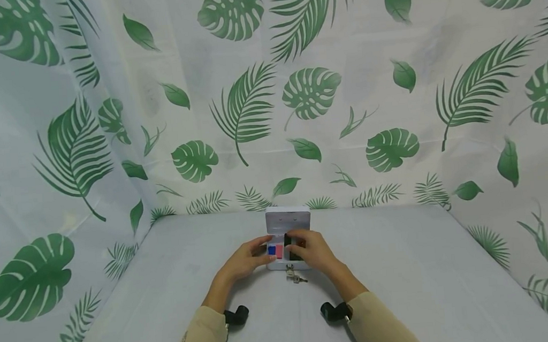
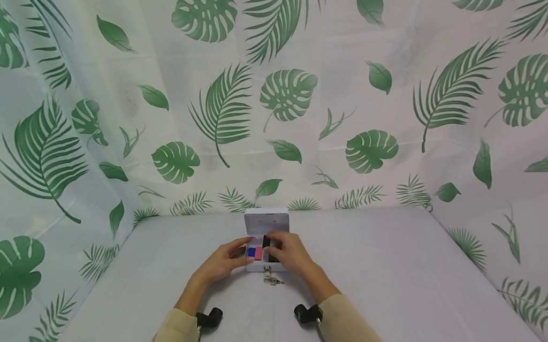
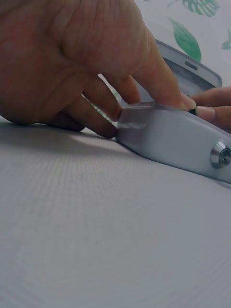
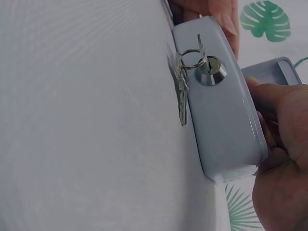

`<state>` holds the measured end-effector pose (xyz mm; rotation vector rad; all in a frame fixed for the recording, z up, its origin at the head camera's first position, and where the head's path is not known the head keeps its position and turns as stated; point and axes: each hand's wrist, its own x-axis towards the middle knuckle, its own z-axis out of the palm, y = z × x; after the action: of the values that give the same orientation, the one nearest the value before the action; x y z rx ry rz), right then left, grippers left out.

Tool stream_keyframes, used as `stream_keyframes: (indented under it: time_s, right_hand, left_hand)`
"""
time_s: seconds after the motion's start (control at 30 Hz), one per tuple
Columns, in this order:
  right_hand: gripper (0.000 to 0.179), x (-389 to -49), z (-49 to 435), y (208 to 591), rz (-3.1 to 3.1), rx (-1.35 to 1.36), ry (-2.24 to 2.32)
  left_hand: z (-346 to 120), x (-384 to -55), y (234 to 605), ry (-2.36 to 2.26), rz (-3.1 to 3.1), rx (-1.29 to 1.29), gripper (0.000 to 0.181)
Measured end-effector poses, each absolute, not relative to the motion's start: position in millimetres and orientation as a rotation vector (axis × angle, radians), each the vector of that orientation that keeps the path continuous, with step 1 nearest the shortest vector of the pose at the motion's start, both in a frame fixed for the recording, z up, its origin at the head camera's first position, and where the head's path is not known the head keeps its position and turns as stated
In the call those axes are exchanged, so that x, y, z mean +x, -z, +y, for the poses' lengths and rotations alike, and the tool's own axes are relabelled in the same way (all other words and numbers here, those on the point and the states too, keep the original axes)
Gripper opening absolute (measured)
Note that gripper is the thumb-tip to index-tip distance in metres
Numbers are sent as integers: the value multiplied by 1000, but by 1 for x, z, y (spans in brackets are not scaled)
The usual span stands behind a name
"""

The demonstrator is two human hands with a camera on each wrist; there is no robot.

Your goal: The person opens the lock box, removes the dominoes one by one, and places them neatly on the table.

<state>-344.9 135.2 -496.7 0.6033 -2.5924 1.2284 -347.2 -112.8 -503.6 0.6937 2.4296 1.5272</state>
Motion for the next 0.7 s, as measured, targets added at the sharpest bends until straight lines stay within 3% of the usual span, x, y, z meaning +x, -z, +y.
stream_keyframes:
  time_s: [0.7]
  right_hand:
    - [36,-342,138,501,-2525,588,-1361]
  left_hand:
    - [-114,-348,504,-1507,2448,711,67]
